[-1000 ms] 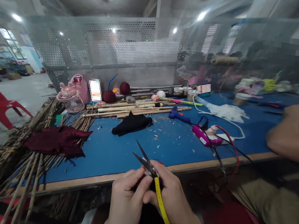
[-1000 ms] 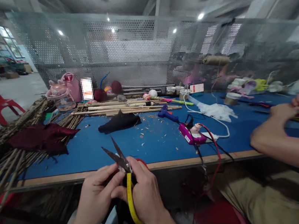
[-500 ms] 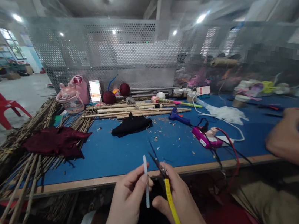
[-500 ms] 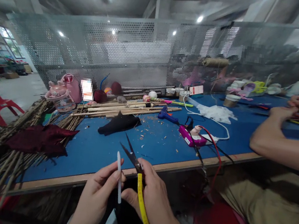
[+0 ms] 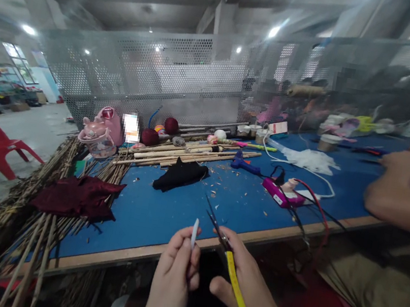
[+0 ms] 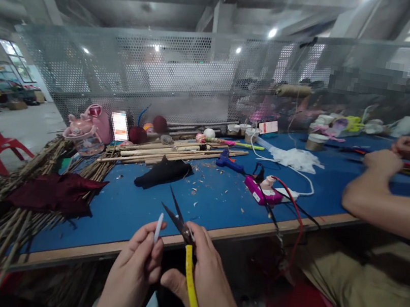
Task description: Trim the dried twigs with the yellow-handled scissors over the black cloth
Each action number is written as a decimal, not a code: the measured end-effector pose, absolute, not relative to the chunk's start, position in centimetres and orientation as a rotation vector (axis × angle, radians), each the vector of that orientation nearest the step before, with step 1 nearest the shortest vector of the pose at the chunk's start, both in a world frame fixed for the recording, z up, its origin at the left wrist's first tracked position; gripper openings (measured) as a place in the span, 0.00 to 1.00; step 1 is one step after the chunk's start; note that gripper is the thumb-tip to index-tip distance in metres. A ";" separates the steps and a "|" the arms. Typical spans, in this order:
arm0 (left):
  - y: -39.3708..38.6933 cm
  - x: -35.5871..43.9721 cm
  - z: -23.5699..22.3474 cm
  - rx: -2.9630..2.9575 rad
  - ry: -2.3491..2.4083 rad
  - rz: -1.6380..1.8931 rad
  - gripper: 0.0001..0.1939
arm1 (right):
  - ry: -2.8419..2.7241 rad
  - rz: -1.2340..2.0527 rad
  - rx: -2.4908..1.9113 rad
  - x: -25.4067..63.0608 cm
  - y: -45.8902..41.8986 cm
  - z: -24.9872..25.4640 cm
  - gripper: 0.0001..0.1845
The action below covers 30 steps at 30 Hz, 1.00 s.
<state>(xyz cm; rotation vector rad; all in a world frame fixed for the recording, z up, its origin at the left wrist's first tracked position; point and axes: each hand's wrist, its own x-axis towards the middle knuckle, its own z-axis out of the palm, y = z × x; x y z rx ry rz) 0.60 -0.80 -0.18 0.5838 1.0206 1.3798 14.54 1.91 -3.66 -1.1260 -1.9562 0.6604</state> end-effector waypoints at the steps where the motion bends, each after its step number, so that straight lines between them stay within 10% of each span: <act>1: -0.8 0.6 -0.2 0.561 1.034 1.393 0.25 | -1.953 0.668 -1.118 14.6 1.9 -3.7 0.44; 30: -1.0 0.2 -1.0 0.614 0.801 1.279 0.11 | -2.173 0.326 -1.260 13.9 1.0 -3.8 0.48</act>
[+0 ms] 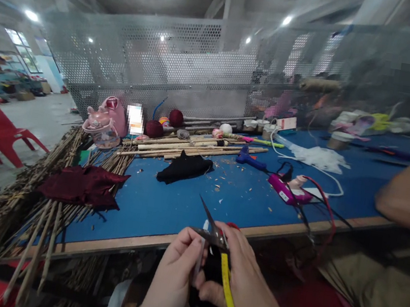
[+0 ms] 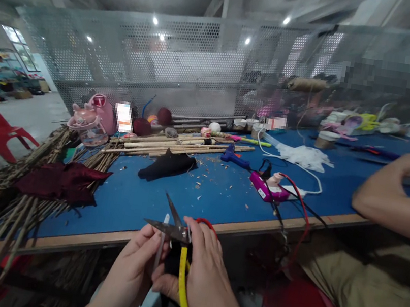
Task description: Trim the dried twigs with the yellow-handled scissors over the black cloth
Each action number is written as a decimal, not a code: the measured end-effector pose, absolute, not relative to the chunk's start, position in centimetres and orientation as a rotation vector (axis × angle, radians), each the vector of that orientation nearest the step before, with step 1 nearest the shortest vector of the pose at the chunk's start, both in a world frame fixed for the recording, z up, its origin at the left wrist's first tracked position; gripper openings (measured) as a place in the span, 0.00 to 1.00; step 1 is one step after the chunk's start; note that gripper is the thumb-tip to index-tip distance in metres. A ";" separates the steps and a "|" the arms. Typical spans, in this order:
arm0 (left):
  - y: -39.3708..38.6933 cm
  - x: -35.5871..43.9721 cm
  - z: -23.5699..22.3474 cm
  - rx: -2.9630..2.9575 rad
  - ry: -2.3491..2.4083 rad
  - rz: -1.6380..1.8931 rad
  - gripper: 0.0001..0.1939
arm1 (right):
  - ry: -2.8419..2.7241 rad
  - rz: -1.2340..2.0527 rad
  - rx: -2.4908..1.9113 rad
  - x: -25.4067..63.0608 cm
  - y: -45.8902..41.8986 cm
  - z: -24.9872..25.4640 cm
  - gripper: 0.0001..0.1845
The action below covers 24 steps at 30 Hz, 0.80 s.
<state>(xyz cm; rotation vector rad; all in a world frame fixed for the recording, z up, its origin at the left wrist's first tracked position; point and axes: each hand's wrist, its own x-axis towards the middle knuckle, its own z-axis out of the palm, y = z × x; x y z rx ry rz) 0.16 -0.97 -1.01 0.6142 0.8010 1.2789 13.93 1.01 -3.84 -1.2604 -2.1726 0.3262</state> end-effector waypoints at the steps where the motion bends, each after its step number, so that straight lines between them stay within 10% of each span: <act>1: -1.0 0.2 -1.0 0.624 0.800 1.277 0.11 | -2.166 0.316 -1.260 14.0 1.1 -3.6 0.47; 13: -2.4 0.5 0.4 0.551 0.808 1.279 0.15 | -2.152 -0.020 -1.267 15.5 1.7 -3.0 0.25; 24: -3.8 1.0 1.0 0.529 0.869 1.408 0.16 | -2.106 0.069 -1.239 14.9 0.6 -2.1 0.33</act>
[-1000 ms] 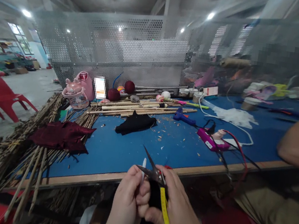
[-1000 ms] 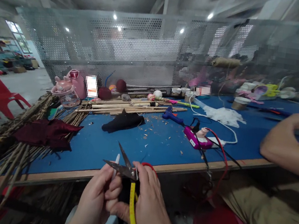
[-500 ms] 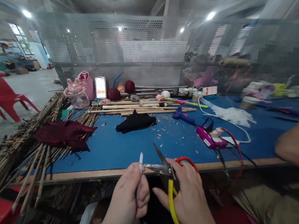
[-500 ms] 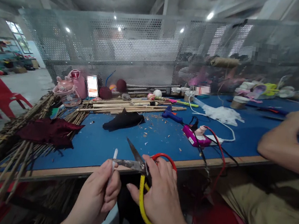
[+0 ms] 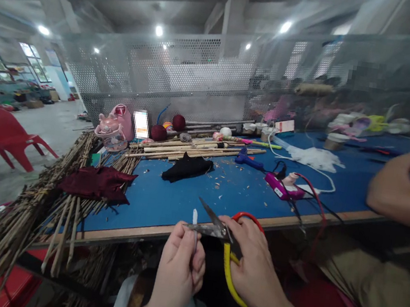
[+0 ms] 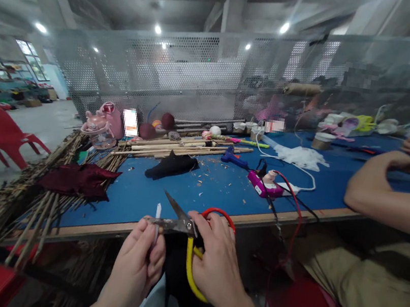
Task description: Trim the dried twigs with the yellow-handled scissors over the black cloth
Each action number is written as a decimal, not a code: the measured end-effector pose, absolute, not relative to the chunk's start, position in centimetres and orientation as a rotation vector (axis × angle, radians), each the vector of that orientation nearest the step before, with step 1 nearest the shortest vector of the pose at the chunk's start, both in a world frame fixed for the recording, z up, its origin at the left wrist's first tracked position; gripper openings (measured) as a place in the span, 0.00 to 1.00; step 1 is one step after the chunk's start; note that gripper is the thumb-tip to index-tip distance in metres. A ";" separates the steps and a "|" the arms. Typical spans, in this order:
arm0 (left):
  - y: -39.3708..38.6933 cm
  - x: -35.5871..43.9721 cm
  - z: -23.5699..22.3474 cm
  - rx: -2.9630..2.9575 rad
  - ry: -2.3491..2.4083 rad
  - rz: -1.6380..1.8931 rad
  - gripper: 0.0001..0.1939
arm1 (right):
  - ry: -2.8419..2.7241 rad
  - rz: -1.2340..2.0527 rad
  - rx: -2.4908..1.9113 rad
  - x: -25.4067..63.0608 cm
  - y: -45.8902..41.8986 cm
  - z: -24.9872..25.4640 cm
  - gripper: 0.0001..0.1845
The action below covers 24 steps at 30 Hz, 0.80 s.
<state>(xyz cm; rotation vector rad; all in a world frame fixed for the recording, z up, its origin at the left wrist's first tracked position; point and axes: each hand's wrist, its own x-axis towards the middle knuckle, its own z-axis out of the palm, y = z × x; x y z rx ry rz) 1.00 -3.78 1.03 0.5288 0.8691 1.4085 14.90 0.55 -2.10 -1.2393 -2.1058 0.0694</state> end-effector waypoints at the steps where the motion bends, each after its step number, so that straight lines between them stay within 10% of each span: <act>1: -4.0 1.1 1.2 0.535 0.867 1.403 0.15 | -2.098 0.070 -1.242 15.0 0.8 -2.1 0.34; 24: -4.5 0.6 1.4 0.544 0.760 1.431 0.15 | -2.086 0.164 -1.278 15.4 2.3 -1.1 0.37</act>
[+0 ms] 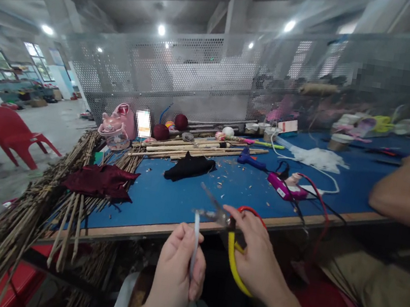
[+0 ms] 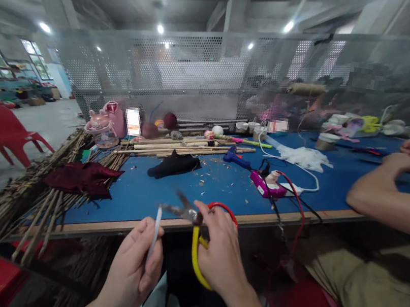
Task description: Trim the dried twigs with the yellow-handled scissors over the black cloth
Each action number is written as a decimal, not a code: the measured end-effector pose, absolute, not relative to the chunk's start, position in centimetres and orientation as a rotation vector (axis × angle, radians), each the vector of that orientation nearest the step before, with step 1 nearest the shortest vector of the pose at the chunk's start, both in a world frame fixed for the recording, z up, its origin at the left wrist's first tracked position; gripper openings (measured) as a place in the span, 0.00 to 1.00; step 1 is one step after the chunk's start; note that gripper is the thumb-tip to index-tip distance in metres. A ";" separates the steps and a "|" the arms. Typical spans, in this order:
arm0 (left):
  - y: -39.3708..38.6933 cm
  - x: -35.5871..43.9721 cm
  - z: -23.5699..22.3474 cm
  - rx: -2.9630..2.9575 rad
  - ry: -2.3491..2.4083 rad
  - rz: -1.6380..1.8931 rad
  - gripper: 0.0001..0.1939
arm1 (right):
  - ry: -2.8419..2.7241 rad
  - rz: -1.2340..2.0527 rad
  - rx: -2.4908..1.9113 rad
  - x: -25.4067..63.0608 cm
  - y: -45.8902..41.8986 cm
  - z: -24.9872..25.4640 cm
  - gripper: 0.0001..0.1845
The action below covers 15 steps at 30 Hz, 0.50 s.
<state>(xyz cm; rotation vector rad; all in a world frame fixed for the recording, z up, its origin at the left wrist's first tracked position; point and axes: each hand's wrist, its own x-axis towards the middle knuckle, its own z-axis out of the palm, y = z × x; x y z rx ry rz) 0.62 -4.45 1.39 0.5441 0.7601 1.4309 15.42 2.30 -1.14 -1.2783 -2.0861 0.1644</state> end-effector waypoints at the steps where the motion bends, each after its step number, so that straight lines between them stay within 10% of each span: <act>1: -4.5 0.6 1.3 0.550 0.752 1.414 0.15 | -2.039 0.143 -1.323 15.8 2.8 -1.2 0.36; 15: -4.4 0.4 0.7 0.650 0.839 1.339 0.16 | -2.063 0.098 -1.411 16.3 2.6 -1.2 0.36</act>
